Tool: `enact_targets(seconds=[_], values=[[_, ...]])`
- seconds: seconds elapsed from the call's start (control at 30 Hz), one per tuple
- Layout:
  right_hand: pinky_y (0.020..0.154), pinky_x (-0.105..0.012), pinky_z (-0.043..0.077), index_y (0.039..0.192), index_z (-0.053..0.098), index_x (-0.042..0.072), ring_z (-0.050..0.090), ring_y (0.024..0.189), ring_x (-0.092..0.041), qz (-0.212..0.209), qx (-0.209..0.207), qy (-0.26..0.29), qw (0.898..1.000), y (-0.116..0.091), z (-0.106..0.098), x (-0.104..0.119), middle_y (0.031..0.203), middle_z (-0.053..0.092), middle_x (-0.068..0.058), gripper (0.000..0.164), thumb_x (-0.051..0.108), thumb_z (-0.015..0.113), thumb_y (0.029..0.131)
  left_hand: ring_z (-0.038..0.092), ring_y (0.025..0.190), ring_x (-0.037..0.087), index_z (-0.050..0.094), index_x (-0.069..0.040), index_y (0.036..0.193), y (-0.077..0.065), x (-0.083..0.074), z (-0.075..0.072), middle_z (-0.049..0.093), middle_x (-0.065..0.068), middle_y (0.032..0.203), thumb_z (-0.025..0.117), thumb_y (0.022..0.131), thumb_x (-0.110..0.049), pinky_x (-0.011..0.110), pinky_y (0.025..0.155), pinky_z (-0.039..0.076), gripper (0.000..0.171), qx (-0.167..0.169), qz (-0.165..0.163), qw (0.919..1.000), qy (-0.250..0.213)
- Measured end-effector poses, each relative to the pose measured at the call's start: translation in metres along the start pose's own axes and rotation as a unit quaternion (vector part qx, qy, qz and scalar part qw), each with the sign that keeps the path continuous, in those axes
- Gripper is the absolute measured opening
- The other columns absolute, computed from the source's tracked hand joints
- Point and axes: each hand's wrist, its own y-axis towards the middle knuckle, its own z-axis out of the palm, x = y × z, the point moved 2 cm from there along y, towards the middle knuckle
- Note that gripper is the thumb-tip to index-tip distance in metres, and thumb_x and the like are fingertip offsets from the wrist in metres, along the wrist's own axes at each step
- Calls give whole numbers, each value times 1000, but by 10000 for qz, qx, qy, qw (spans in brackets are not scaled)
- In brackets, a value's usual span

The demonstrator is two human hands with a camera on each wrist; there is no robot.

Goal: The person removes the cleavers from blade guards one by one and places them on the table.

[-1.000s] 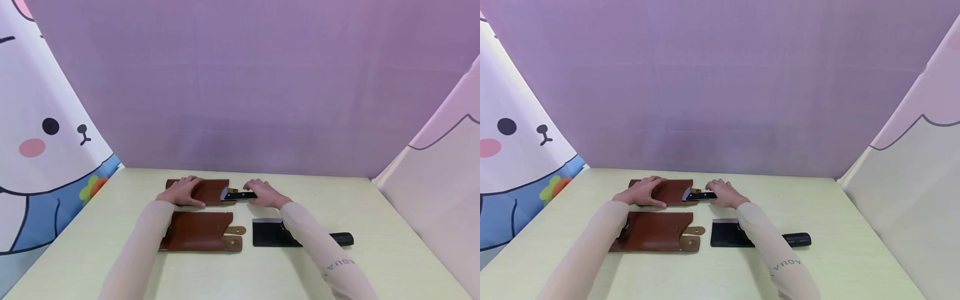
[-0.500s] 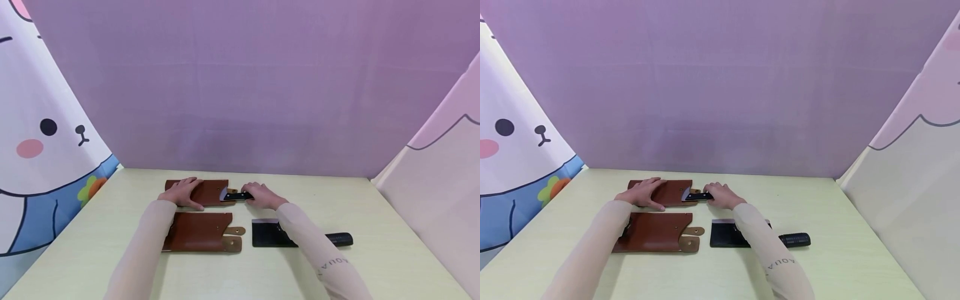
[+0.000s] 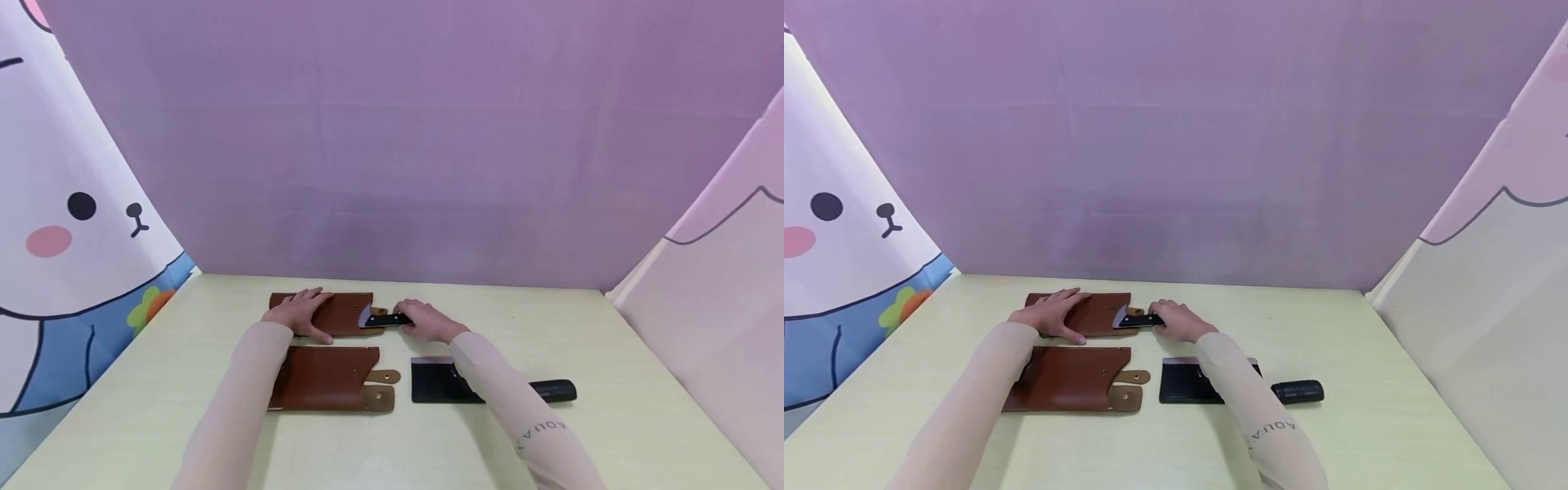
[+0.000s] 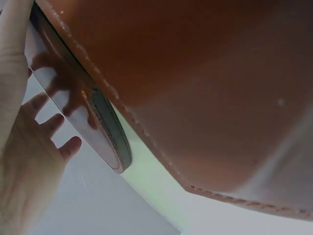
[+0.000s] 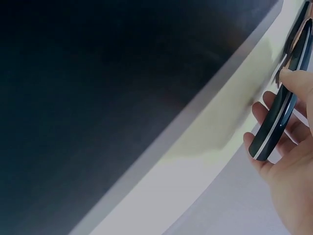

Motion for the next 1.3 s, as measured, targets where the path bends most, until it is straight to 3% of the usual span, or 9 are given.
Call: enact_targets(seconds=[0.2,0.4,0.63,1.0,1.3], values=[[88,-39,44,108,56,3,54,98,-21,-105,-63,173,9998,1,1,-2,103,58,-9,22,6,58,87,16,137,41,20,-16,147,4,3,3,19,16,151,69,66,-63,61,105,16,105,43,-9,10000,85],[86,-39,43,104,56,1,54,95,-22,-359,-118,270,9989,3,1,-2,100,59,-11,18,4,58,86,25,134,39,25,-14,145,4,2,1,27,17,147,69,63,-66,60,104,22,107,-167,162,9992,310],[87,-38,43,104,56,0,53,95,-21,-358,-74,249,9990,4,0,-1,101,58,-11,19,4,58,86,33,130,36,27,-16,145,4,1,1,32,16,144,70,60,-66,57,102,28,107,-300,232,9987,330],[88,-40,41,104,56,1,50,96,-25,-439,-168,159,9988,3,-1,1,100,58,-12,19,4,58,85,42,119,35,32,-19,143,5,5,3,39,14,136,70,57,-70,55,97,34,107,-570,358,9972,330],[84,-47,41,105,56,3,48,95,-25,-257,-265,186,9991,0,-2,5,101,57,-11,20,6,60,86,45,115,34,34,-19,142,3,6,2,43,14,131,70,55,-71,53,97,35,107,-714,463,9955,427]])
